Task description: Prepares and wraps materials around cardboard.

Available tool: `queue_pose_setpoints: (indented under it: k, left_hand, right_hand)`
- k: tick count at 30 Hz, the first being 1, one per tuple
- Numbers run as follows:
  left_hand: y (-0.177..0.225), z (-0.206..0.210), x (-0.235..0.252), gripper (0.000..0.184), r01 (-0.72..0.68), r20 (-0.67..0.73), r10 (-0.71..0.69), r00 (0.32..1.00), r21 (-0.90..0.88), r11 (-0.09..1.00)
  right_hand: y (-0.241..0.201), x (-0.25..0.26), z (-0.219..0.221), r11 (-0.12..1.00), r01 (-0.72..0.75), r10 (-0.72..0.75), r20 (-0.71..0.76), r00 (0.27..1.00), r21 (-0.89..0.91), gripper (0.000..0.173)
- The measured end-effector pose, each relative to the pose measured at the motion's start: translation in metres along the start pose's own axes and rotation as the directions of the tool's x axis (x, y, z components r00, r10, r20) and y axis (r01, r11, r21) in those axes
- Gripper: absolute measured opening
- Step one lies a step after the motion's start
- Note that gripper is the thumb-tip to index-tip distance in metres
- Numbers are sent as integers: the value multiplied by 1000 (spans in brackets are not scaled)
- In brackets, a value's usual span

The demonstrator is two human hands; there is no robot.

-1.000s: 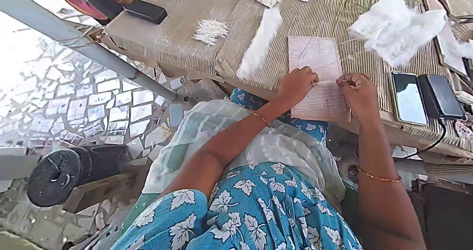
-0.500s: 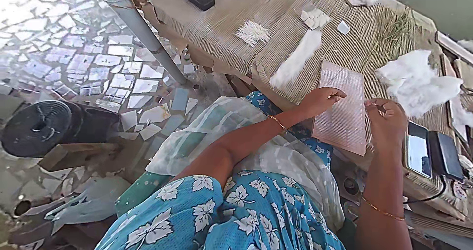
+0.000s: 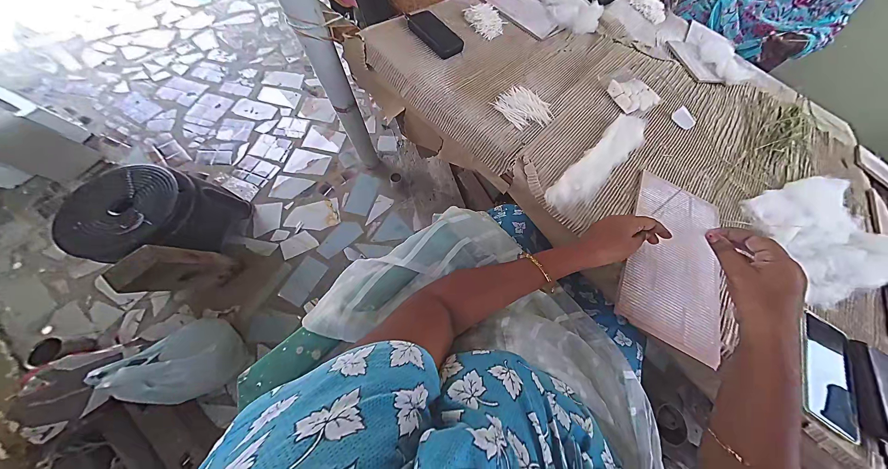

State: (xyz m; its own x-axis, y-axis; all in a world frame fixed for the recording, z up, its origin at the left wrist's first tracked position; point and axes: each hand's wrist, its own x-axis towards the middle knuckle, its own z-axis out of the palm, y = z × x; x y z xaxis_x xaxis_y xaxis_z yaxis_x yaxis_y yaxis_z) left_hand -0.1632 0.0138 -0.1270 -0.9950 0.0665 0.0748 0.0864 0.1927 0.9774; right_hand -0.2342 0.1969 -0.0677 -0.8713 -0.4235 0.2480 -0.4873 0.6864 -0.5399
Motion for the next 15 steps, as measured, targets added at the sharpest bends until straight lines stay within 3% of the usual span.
queue_pose_setpoints:
  k: [5, 9, 12, 15]
  left_hand:
    - [-11, 10, 7, 33, -15, -12, 17, 1000, 172, 985]
    - [-11, 11, 2, 32, -38, -31, 47, 998, 265, 964]
    - [-7, 10, 0, 31, -31, -21, 41, 999, 335, 942]
    - [-3, 13, -1, 30, -5, -32, 19, 999, 383, 924]
  right_hand:
    - [-36, 21, 10, 990, 129, -128, 17, 992, -52, 26]
    - [-69, 39, 35, 951, 304, -290, 189, 938, -47, 27]
    - [-77, 66, 61, 941, 326, -288, 294, 911, -92, 27]
    - [-78, 81, 76, 957, 247, -174, 382, 908, -152, 25]
